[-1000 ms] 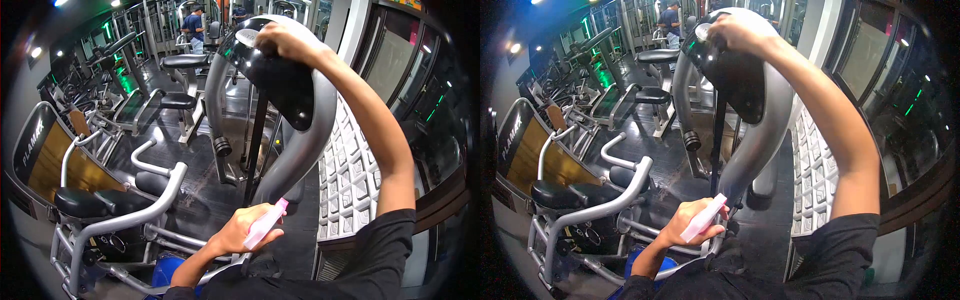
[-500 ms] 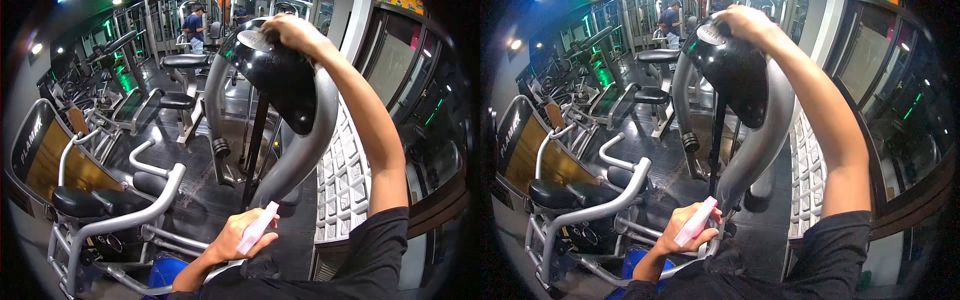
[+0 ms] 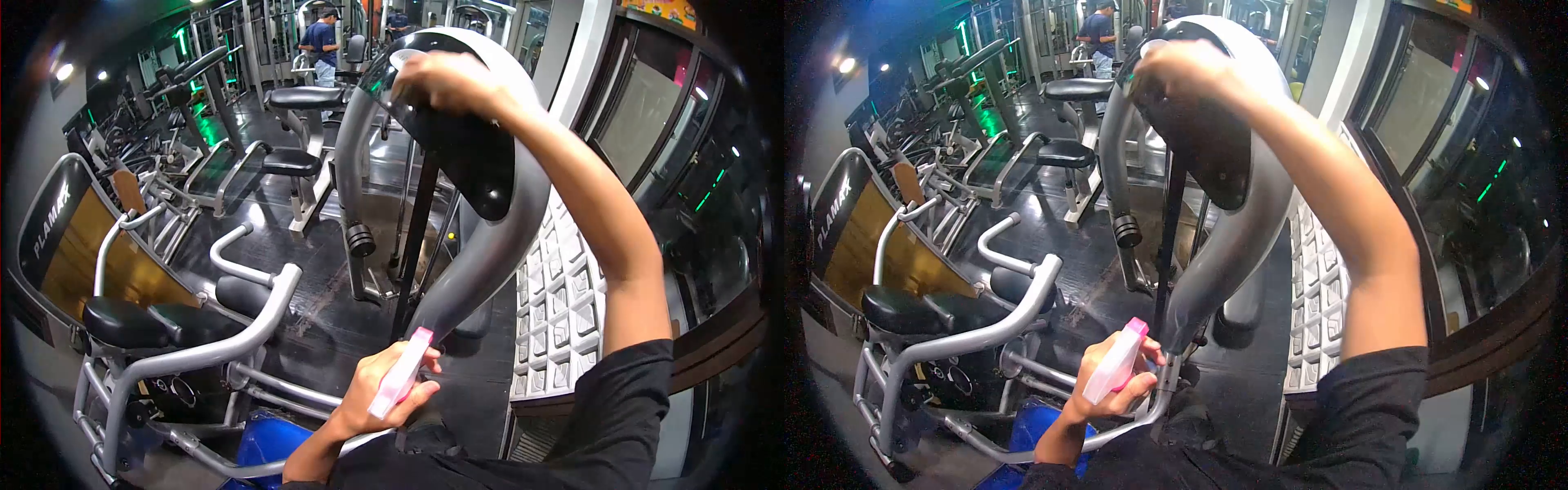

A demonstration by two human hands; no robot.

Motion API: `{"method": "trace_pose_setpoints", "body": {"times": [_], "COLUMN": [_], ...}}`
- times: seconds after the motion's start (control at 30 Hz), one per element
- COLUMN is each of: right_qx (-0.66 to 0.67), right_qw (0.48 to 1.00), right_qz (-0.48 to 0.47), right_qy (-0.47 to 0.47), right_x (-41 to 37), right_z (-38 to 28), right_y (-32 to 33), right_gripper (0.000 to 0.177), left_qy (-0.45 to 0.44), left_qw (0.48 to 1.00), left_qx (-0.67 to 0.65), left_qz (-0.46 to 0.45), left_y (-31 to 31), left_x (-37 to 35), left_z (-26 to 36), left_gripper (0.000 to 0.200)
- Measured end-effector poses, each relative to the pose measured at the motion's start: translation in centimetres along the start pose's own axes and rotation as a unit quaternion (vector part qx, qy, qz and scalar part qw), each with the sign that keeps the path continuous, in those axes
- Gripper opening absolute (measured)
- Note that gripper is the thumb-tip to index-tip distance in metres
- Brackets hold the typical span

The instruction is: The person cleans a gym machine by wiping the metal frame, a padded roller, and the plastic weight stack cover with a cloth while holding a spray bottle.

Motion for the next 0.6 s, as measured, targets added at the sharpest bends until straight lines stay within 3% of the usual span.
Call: {"method": "trace_pose_setpoints", "body": {"times": [0.07,0.1,0.17,0.2,0.23,0.27,0.3,0.33,0.4,0.5,0.57,0.6], "right_qx": [-0.072,-0.071,-0.163,-0.135,-0.196,-0.184,-0.154,-0.139,-0.146,-0.142,-0.126,-0.074], "right_qw": [0.975,0.975,0.958,0.948,0.964,0.965,0.983,0.966,0.964,0.987,0.97,0.947], "right_qz": [0.207,0.208,0.188,0.273,0.179,0.178,0.039,-0.026,-0.013,0.023,0.196,0.308], "right_qy": [-0.025,-0.023,-0.146,-0.096,-0.029,0.045,0.088,0.218,0.224,0.069,-0.061,-0.055], "right_x": [1.9,2.5,2.6,3.0,4.8,4.1,2.1,2.2,1.6,3.2,4.9,6.1], "right_z": [2.6,2.6,1.2,0.9,0.6,-0.9,-3.8,-4.7,-4.9,-3.2,0.3,2.3], "right_y": [2.8,2.6,3.2,1.8,-0.6,-2.3,-2.9,-5.3,-7.1,-2.5,0.4,0.8], "right_gripper": [0.043,0.043,0.04,0.036,0.037,0.041,0.047,0.049,0.05,0.042,0.032,0.029], "left_qy": [0.003,0.01,0.019,0.028,0.039,0.038,0.037,0.036,0.037,0.044,0.051,0.056], "left_qw": [1.0,0.999,0.999,0.998,0.997,0.997,0.996,0.995,0.996,0.995,0.994,0.993], "left_qx": [0.011,0.005,-0.008,-0.024,-0.031,-0.032,-0.052,-0.071,-0.063,-0.062,-0.065,-0.069], "left_qz": [0.026,0.034,0.045,0.056,0.054,0.054,0.058,0.06,0.057,0.06,0.067,0.074], "left_y": [0.3,0.5,0.5,0.6,0.7,0.6,0.5,0.5,0.5,0.3,0.3,0.3], "left_x": [-1.1,-1.4,-2.2,-2.5,-2.6,-2.6,-2.6,-2.6,-2.5,-2.8,-3.2,-3.4], "left_z": [0.3,0.6,0.7,0.7,0.6,0.5,0.1,-0.2,-0.6,-1.1,-1.3,-1.3], "left_gripper": [0.037,0.036,0.036,0.036,0.035,0.035,0.035,0.035,0.035,0.035,0.035,0.034]}}
Point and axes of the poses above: each hand's wrist, its own x-axis towards the middle knuckle, its own y-axis out of the back of the hand, z = x × y, the point moved 5 cm from there along x, towards the middle knuckle, and after that the axes turned 9 degrees about -y, right-handed, at the moved point
